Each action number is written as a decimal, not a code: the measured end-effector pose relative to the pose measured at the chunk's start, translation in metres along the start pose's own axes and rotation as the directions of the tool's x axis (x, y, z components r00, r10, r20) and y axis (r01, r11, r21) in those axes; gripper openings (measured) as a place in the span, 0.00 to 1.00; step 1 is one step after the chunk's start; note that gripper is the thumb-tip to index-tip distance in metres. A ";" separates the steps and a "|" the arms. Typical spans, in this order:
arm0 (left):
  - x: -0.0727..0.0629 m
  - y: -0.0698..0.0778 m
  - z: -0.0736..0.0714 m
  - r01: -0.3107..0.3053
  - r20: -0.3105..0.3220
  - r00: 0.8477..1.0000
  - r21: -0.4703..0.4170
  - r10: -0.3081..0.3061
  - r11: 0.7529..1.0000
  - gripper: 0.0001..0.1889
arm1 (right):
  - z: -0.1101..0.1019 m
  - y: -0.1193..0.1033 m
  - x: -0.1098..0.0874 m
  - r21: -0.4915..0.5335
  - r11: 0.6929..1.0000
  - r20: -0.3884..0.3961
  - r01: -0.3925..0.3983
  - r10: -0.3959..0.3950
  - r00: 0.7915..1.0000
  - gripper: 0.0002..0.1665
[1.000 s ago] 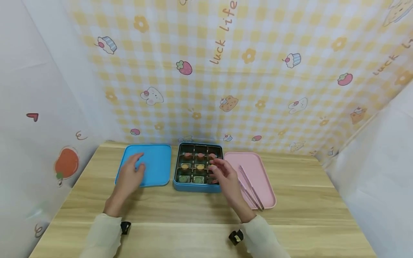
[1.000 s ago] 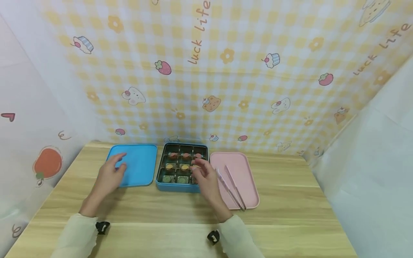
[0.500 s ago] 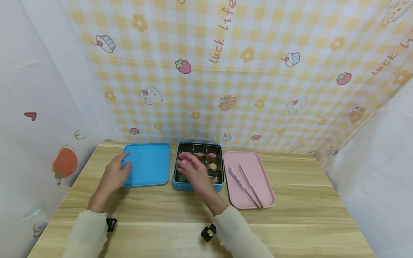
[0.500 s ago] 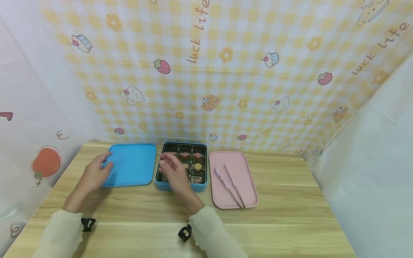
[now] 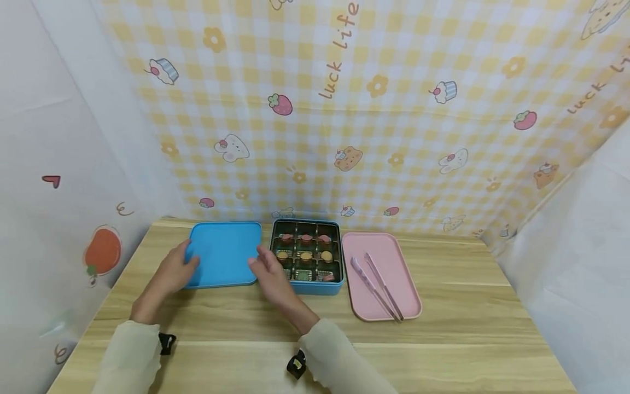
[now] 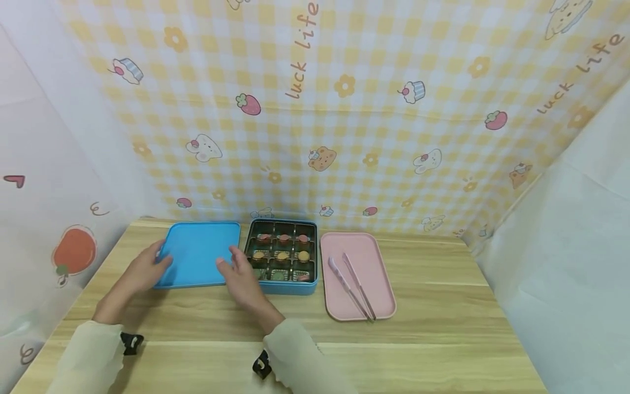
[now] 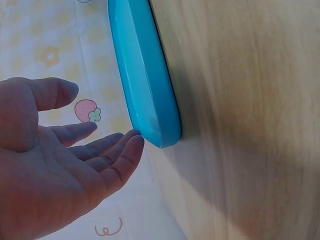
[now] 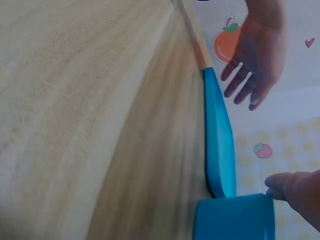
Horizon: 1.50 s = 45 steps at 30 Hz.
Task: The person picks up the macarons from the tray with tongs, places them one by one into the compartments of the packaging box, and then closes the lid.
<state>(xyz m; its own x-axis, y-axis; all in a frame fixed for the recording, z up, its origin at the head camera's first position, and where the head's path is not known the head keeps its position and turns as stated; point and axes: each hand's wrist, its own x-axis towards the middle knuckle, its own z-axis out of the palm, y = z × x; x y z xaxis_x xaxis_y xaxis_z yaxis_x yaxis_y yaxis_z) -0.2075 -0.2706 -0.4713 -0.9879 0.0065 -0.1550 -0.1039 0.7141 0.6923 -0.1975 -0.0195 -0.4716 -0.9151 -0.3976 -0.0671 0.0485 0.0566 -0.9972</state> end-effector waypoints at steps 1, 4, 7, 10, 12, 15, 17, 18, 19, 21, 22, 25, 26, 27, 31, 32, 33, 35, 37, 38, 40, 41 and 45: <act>0.000 0.000 0.000 0.004 0.002 1.000 -0.002 -0.004 1.000 0.34 | 0.002 0.001 0.000 0.000 1.000 -0.008 -0.013 0.013 1.000 0.37; 0.000 0.000 -0.001 0.016 0.006 1.000 0.006 -0.016 1.000 0.34 | 0.007 0.006 0.002 -0.009 0.999 -0.013 -0.047 0.047 0.999 0.39; -0.001 -0.001 -0.001 0.027 0.019 0.999 0.024 -0.027 0.999 0.34 | 0.012 0.008 0.001 -0.053 0.995 -0.015 -0.084 0.084 0.996 0.41; -0.002 -0.002 -0.001 0.029 0.013 0.999 0.040 -0.030 0.999 0.34 | 0.017 0.009 0.000 -0.096 0.990 -0.009 -0.105 0.104 0.995 0.42; -0.003 -0.003 -0.002 0.039 0.000 0.999 0.047 -0.039 0.998 0.33 | 0.020 0.010 0.000 -0.109 0.987 -0.006 -0.120 0.120 0.993 0.43; -0.004 -0.005 -0.002 0.069 -0.002 0.998 0.061 -0.069 0.996 0.34 | 0.023 0.012 -0.001 -0.103 0.984 -0.017 -0.145 0.144 0.989 0.45; -0.004 -0.007 -0.003 0.083 0.013 0.996 0.073 -0.084 0.994 0.34 | 0.025 0.014 -0.001 -0.111 0.981 -0.034 -0.162 0.159 0.987 0.46; -0.005 -0.008 -0.003 0.088 0.021 0.996 0.078 -0.090 0.993 0.34 | 0.026 0.015 -0.001 -0.116 0.979 -0.044 -0.169 0.165 0.985 0.46; -0.005 -0.009 -0.002 0.092 0.029 0.995 0.082 -0.095 0.992 0.35 | 0.026 0.016 -0.002 -0.118 0.977 -0.051 -0.178 0.173 0.984 0.46; -0.005 -0.011 -0.001 0.093 0.035 0.995 0.086 -0.096 0.992 0.35 | 0.027 0.017 -0.002 -0.124 0.975 -0.060 -0.187 0.180 0.982 0.47; -0.005 -0.012 -0.001 0.092 0.037 0.995 0.088 -0.096 0.992 0.35 | 0.027 0.018 -0.002 -0.126 0.974 -0.064 -0.190 0.184 0.981 0.46; -0.006 -0.012 0.000 0.099 0.042 0.994 0.084 -0.103 0.992 0.35 | 0.029 0.019 -0.001 -0.108 0.973 -0.080 -0.204 0.196 0.977 0.46; -0.006 -0.013 0.000 0.099 0.042 0.994 0.085 -0.103 0.991 0.36 | 0.029 0.019 -0.001 -0.098 0.973 -0.084 -0.209 0.201 0.976 0.46; -0.006 -0.013 0.000 0.100 0.043 0.994 0.085 -0.104 0.991 0.36 | 0.030 0.019 -0.001 -0.090 0.973 -0.089 -0.210 0.202 0.975 0.46; -0.008 -0.014 -0.001 0.108 0.036 0.993 0.085 -0.111 0.991 0.35 | 0.032 0.018 -0.001 -0.050 0.974 -0.109 -0.223 0.216 0.970 0.46; -0.008 -0.015 -0.001 0.112 0.033 0.993 0.085 -0.115 0.990 0.35 | 0.032 0.018 -0.001 -0.043 0.974 -0.114 -0.224 0.218 0.969 0.46; -0.008 -0.015 -0.002 0.116 0.032 0.992 0.085 -0.120 0.990 0.35 | 0.033 0.018 -0.001 -0.039 0.975 -0.119 -0.220 0.214 0.970 0.45; -0.009 -0.017 -0.004 0.135 0.027 0.990 0.083 -0.138 0.987 0.35 | 0.033 0.016 -0.002 -0.033 0.977 -0.125 -0.212 0.207 0.970 0.44; -0.009 -0.018 -0.006 0.155 0.019 0.987 0.080 -0.157 0.985 0.34 | 0.033 0.013 -0.003 -0.029 0.978 -0.129 -0.205 0.200 0.971 0.43; -0.009 -0.019 -0.008 0.161 0.013 0.987 0.081 -0.163 0.984 0.34 | 0.033 0.012 -0.003 -0.029 0.979 -0.127 -0.202 0.197 0.972 0.43; -0.008 -0.020 -0.010 0.182 -0.002 0.983 0.062 -0.182 0.981 0.32 | 0.032 0.009 -0.004 -0.029 0.980 -0.122 -0.196 0.192 0.974 0.42; -0.007 -0.020 -0.010 0.190 -0.015 0.982 0.049 -0.189 0.981 0.31 | 0.032 0.008 -0.005 -0.032 0.980 -0.120 -0.195 0.190 0.974 0.43; -0.006 -0.021 -0.012 0.218 -0.076 0.973 -0.017 -0.218 0.976 0.28 | 0.030 0.006 -0.008 -0.038 0.980 -0.107 -0.194 0.189 0.976 0.43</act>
<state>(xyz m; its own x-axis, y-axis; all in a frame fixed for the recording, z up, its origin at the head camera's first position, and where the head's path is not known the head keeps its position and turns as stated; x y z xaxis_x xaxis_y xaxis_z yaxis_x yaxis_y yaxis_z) -0.2006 -0.2943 -0.4766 -0.9472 -0.2024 -0.2486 -0.3183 0.6863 0.6540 -0.1781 -0.0439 -0.4781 -0.9270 -0.2794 -0.2504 0.2097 0.1676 -0.9633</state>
